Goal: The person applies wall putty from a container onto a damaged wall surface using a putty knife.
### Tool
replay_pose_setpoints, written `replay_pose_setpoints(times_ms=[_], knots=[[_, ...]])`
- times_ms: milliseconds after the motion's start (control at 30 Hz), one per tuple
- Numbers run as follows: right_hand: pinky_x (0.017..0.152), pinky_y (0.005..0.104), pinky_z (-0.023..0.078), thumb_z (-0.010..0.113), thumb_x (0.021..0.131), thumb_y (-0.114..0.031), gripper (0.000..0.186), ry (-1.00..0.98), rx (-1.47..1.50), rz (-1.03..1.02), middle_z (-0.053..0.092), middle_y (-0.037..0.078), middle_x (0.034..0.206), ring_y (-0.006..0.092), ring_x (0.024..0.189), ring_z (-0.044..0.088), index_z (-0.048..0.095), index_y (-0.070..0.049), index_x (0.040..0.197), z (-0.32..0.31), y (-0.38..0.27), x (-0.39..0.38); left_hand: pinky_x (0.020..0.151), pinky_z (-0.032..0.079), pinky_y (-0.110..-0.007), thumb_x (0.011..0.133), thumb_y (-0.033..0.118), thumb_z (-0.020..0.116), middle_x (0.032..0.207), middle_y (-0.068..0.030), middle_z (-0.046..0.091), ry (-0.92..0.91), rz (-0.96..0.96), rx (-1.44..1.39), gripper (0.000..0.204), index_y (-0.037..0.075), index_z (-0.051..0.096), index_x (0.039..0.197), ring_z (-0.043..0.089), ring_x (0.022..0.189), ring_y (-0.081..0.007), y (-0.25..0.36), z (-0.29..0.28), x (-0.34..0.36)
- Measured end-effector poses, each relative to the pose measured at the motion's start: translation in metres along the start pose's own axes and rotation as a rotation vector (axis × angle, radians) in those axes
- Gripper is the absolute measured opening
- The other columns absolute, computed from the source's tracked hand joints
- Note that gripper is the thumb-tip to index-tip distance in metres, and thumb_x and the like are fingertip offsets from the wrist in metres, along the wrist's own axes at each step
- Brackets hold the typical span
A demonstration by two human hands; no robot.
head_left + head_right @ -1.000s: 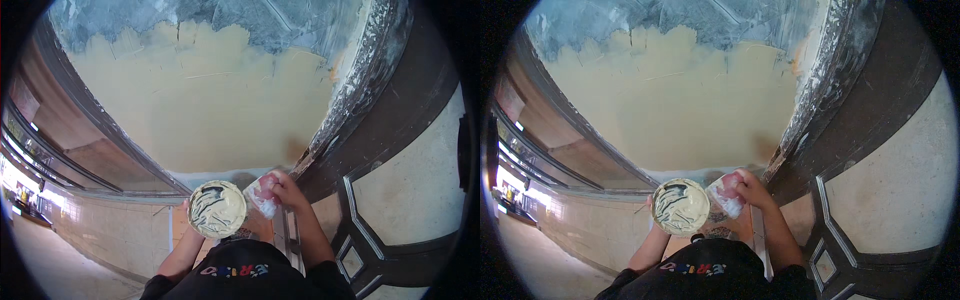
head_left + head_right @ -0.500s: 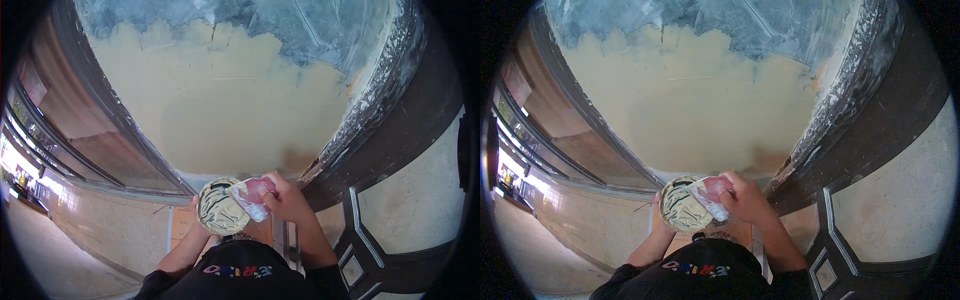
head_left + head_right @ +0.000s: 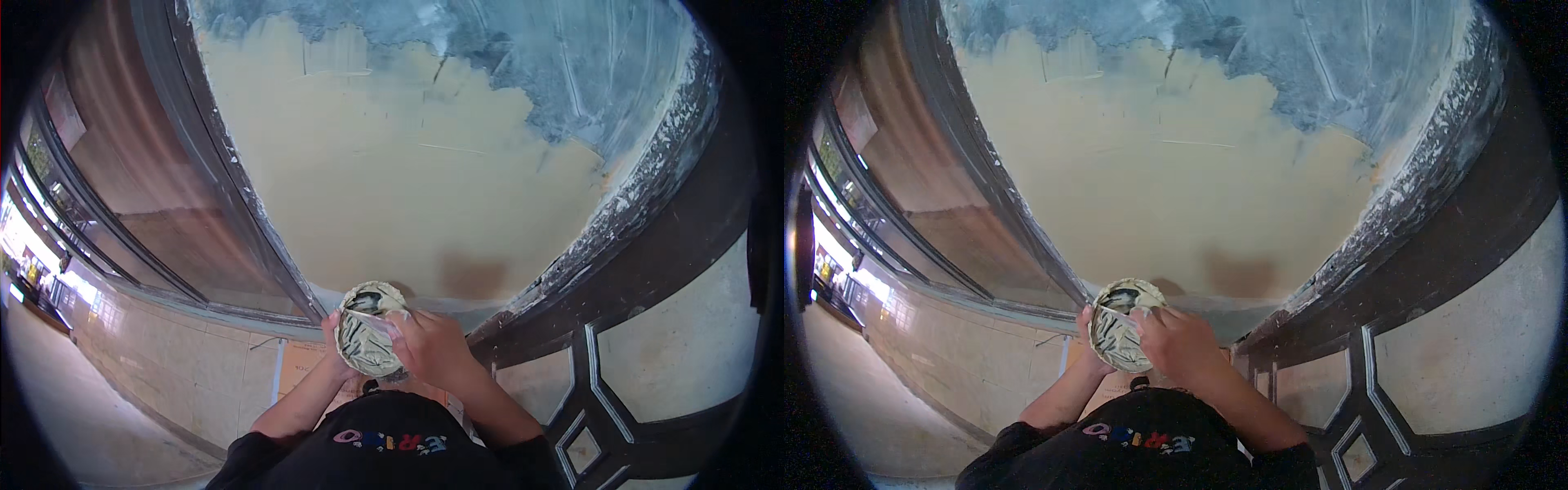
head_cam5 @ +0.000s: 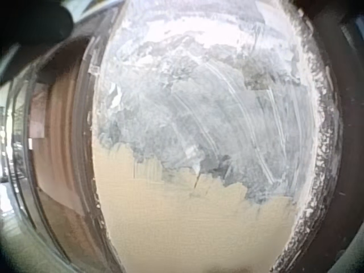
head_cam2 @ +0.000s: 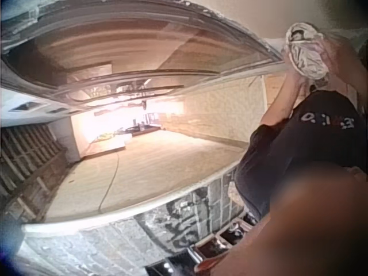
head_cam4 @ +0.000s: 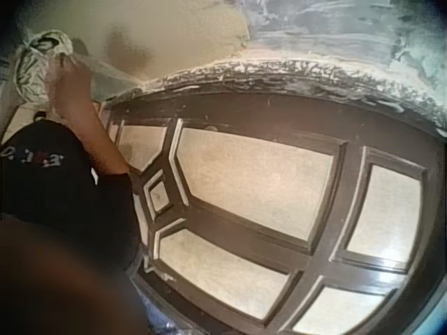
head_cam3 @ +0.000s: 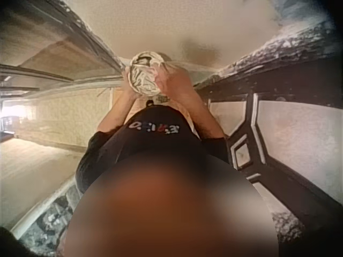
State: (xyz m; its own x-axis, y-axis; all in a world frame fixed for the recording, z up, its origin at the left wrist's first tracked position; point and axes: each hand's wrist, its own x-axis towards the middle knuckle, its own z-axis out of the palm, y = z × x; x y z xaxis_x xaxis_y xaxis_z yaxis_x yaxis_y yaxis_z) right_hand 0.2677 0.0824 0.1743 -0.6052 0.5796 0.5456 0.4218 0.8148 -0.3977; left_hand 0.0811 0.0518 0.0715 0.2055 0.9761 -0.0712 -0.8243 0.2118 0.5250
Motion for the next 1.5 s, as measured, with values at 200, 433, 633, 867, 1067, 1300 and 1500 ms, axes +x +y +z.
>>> replay_pose_setpoints(times_ms=[200,433,633,867,1067,1300,1500], knots=[[0.073,0.0421,0.046,0.065,0.081,-0.014,0.022,-0.232,-0.063,-0.123,0.062,0.007,0.086,0.0273,0.085,0.06,0.062,-0.01,0.103,-0.001,0.003,0.014,0.1,0.045,-0.051,0.082,0.073,0.043,0.137,-0.0179,0.052,0.048,-0.089,-0.008,0.087,0.008,0.044,0.139,0.054,0.12,-0.0361,0.019,-0.003,0.006],[0.086,0.0349,0.047,0.065,0.087,-0.006,0.022,-0.176,0.543,0.276,0.063,0.008,0.097,0.0209,0.097,0.061,0.059,-0.007,0.109,-0.027,0.028,0.008,0.1,0.044,-0.056,0.083,0.073,0.042,0.137,-0.0186,0.051,-0.109,-0.182,-0.237,0.086,0.008,0.046,0.139,0.053,0.121,-0.0378,0.023,-0.004,0.014],[0.094,0.0352,0.044,0.063,0.091,-0.004,0.028,0.403,1.07,0.409,0.059,0.007,0.11,0.0175,0.106,0.057,0.049,-0.006,0.116,-0.008,0.058,-0.032,0.104,0.039,-0.058,0.084,0.072,0.039,0.141,-0.016,0.049,-0.206,-0.226,-0.386,0.084,0.011,0.044,0.142,0.049,0.126,-0.0384,0.023,-0.004,0.015],[0.1,0.0432,0.046,0.057,0.091,0.0,0.034,0.594,1.314,0.37,0.057,0.012,0.122,0.024,0.118,0.055,0.043,-0.007,0.121,-0.03,0.073,-0.042,0.105,0.036,-0.06,0.086,0.074,0.035,0.142,-0.0157,0.048,-0.126,-0.191,-0.335,0.083,0.012,0.046,0.141,0.046,0.128,-0.0404,0.02,-0.001,0.011],[0.097,0.0388,0.047,0.055,0.095,-0.007,0.045,1.088,0.754,0.495,0.059,0.012,0.118,0.0253,0.107,0.06,0.038,-0.002,0.136,-0.088,0.096,-0.058,0.106,0.036,-0.06,0.087,0.075,0.035,0.142,-0.0141,0.048,-0.032,-0.118,-0.345,0.082,0.012,0.048,0.138,0.047,0.128,-0.0397,0.019,-0.008,0.001],[0.091,0.0382,0.046,0.054,0.085,0.0,0.029,0.914,-0.483,0.344,0.063,0.017,0.106,0.0314,0.105,0.059,0.065,-0.001,0.112,-0.144,0.081,-0.03,0.105,0.037,-0.058,0.091,0.07,0.034,0.139,-0.0102,0.051,0.018,-0.073,-0.308,0.073,0.014,0.051,0.135,0.049,0.126,-0.0357,0.021,-0.003,-0.016],[0.099,0.0479,0.042,0.054,0.071,0.008,0.048,0.798,-0.787,0.039,0.058,0.016,0.115,0.0381,0.112,0.054,0.069,-0.008,0.114,-0.138,0.076,0.024,0.106,0.039,-0.054,0.094,0.063,0.035,0.137,-0.0082,0.053,-0.071,-0.015,-0.171,0.064,0.015,0.052,0.133,0.05,0.125,-0.0316,0.022,0.006,-0.025]])
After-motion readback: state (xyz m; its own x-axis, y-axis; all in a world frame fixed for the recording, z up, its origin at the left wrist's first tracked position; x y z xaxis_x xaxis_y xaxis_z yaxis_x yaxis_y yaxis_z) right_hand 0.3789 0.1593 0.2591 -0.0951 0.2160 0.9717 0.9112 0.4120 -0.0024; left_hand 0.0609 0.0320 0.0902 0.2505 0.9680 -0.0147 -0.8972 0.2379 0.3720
